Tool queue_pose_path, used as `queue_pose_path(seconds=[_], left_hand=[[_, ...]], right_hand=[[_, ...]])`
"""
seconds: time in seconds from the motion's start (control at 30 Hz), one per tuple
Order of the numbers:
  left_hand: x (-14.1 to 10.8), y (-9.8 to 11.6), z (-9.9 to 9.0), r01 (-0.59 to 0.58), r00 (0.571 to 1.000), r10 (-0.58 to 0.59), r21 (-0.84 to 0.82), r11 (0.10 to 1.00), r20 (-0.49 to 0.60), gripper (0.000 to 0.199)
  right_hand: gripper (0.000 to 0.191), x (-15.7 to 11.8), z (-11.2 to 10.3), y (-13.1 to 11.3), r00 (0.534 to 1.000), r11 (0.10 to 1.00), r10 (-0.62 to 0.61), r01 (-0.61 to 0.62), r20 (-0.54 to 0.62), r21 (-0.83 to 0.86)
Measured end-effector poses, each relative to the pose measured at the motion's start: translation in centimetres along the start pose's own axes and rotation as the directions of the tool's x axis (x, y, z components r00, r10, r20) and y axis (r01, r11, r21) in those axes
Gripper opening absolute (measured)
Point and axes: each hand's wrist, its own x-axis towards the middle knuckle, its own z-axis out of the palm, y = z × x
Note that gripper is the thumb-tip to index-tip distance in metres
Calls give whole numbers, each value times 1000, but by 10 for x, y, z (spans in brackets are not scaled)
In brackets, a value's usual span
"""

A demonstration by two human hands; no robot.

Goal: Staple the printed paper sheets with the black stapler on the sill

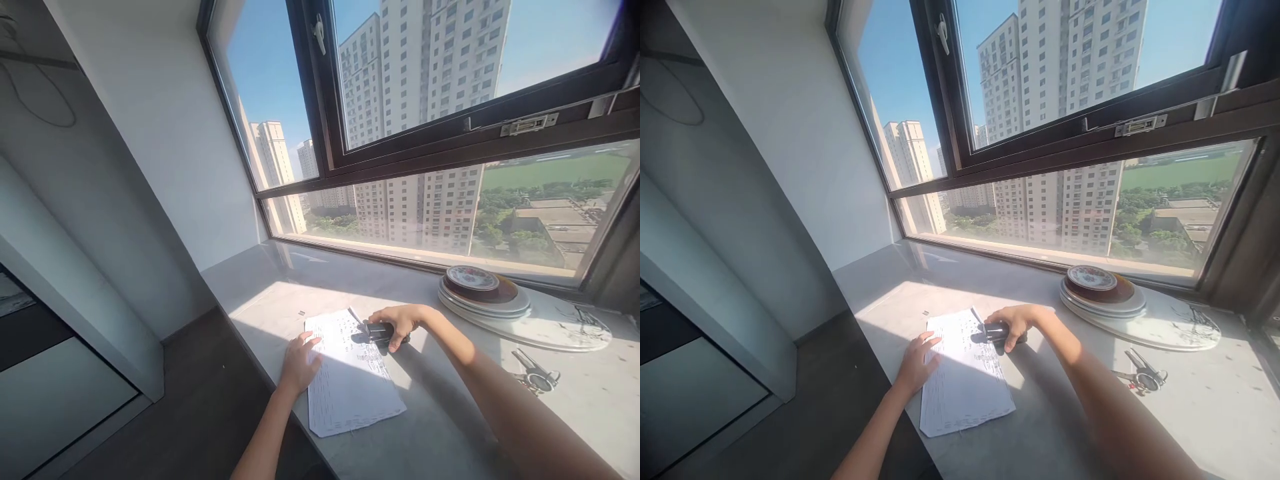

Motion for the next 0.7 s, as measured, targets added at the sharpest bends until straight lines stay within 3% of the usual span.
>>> queue_pose_path(seconds=[0.1,0.23,0.3,0.37,0.43,0.53,0.6,0.7], left_hand=[[-1,1,-1,-25,1000,25,16,1000,11,47],[-1,0,1,-34,999,34,4,999,-4,47],[-2,0,2,-38,999,38,-4,999,-5,47],[-2,-1,3,-38,999,37,-23,999,-9,51],[-2,-2,3,-18,1000,16,-55,998,-24,59],[-2,-2,2,54,998,-57,-109,993,-25,73],[-2,-1,0,108,994,-108,-138,984,4,80],[-2,1,-4,173,984,-166,-152,973,56,90]], right_hand=[[61,-7,-1,16,999,999,48,-48,18,15],[30,-12,-12,24,981,987,72,-96,-178,-128],[17,-8,-16,17,925,969,55,-141,-377,-205],[13,3,-11,1,835,971,25,-150,-550,-184],[15,21,8,-20,796,992,27,-98,-605,-84],[17,53,53,-49,885,999,28,-6,-466,49],[21,70,83,-59,902,998,-6,31,-432,50],[24,80,109,-59,856,989,-52,115,-514,91]])
